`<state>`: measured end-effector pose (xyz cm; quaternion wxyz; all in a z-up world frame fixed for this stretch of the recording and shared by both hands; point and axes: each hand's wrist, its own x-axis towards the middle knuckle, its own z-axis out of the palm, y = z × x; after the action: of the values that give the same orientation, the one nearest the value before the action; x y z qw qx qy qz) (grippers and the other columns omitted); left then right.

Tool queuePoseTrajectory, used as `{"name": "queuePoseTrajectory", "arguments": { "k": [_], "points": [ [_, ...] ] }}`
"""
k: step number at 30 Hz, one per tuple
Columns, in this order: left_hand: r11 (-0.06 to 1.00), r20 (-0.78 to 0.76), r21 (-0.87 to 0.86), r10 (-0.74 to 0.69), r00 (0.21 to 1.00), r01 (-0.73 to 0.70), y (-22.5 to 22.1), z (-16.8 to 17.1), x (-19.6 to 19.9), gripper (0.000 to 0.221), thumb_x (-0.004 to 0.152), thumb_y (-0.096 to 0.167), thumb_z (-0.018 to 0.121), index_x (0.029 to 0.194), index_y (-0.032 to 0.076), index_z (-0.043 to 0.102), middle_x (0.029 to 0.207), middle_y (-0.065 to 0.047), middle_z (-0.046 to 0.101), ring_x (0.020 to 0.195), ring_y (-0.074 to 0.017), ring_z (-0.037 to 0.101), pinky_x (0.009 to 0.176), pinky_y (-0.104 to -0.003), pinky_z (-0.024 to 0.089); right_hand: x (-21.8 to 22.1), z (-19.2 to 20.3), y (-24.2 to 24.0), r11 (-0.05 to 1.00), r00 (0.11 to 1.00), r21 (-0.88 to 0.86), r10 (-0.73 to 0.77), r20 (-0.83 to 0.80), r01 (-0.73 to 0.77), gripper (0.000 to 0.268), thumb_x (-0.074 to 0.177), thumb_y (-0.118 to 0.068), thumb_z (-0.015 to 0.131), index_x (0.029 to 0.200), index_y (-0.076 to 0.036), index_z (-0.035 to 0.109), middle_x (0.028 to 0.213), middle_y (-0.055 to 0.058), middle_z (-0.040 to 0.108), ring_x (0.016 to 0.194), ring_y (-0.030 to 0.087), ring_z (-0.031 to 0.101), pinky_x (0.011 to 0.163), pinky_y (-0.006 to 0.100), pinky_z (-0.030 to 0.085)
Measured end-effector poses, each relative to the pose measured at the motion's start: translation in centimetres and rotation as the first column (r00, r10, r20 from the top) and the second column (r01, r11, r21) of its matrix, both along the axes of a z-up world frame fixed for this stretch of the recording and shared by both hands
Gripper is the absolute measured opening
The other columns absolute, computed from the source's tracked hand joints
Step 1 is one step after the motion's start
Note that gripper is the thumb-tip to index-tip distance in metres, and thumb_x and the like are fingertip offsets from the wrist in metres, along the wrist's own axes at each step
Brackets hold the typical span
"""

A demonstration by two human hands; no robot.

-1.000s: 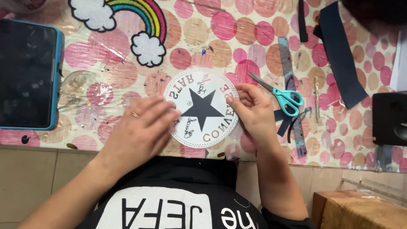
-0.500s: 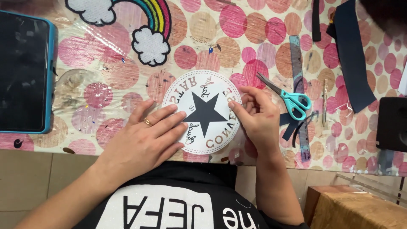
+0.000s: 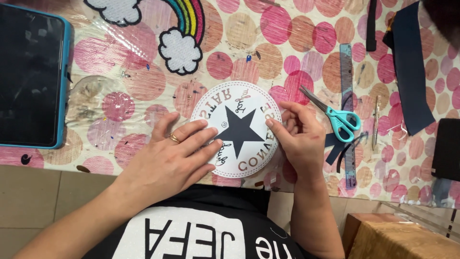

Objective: Measuring, marking, and cutting paper to size and applying a sticker on a workspace

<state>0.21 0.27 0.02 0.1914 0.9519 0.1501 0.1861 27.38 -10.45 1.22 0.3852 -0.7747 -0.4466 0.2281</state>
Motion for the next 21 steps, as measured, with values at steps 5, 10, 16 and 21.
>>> {"name": "queuePoseTrajectory", "arguments": {
  "k": [5, 10, 16, 21],
  "points": [
    [1.0, 0.001, 0.022, -0.016, 1.0, 0.016, 0.16, 0.16, -0.16, 0.036, 0.102, 0.041, 0.058, 0.126, 0.017, 0.068, 0.135, -0.004, 0.066, 0.132, -0.0265, 0.056, 0.117, -0.052, 0.024, -0.1, 0.19, 0.12, 1.0, 1.0, 0.002, 0.019, -0.016, -0.019, 0.041, 0.086, -0.006, 0.085, 0.123, 0.0, 0.069, 0.09, -0.002, 0.053, 0.066, 0.0, 0.039, 0.057, 0.011, 0.037],
    [1.0, 0.019, 0.012, -0.015, 1.0, 0.015, 0.15, 0.03, -0.14, 0.035, 0.102, 0.04, 0.058, 0.126, 0.016, 0.069, 0.134, -0.004, 0.067, 0.13, -0.0273, 0.058, 0.117, -0.054, 0.024, -0.07, 0.16, 0.09, 1.0, 1.0, -0.01, 0.003, -0.016, -0.004, 0.041, 0.086, -0.007, 0.085, 0.123, 0.0, 0.069, 0.09, -0.002, 0.055, 0.066, 0.001, 0.04, 0.059, 0.012, 0.038],
    [1.0, 0.018, 0.008, -0.005, 1.0, 0.005, 0.08, -0.02, -0.16, 0.034, 0.102, 0.039, 0.059, 0.125, 0.017, 0.07, 0.134, -0.004, 0.068, 0.131, -0.0271, 0.058, 0.117, -0.054, 0.024, -0.18, 0.34, 0.14, 1.0, 1.0, -0.019, 0.001, -0.012, -0.001, 0.042, 0.086, -0.006, 0.085, 0.124, 0.0, 0.069, 0.093, -0.001, 0.055, 0.067, 0.0, 0.041, 0.06, 0.011, 0.04],
    [1.0, 0.033, 0.004, -0.014, 0.999, 0.013, 0.09, -0.24, -0.17, 0.034, 0.101, 0.039, 0.061, 0.125, 0.016, 0.07, 0.133, -0.005, 0.068, 0.131, -0.0282, 0.058, 0.118, -0.055, 0.022, 0.08, 0.07, 0.06, 1.0, 1.0, -0.012, 0.022, 0.016, -0.022, 0.04, 0.087, -0.007, 0.085, 0.123, -0.001, 0.069, 0.091, -0.001, 0.055, 0.064, 0.001, 0.04, 0.057, 0.012, 0.038]
  ]
}}
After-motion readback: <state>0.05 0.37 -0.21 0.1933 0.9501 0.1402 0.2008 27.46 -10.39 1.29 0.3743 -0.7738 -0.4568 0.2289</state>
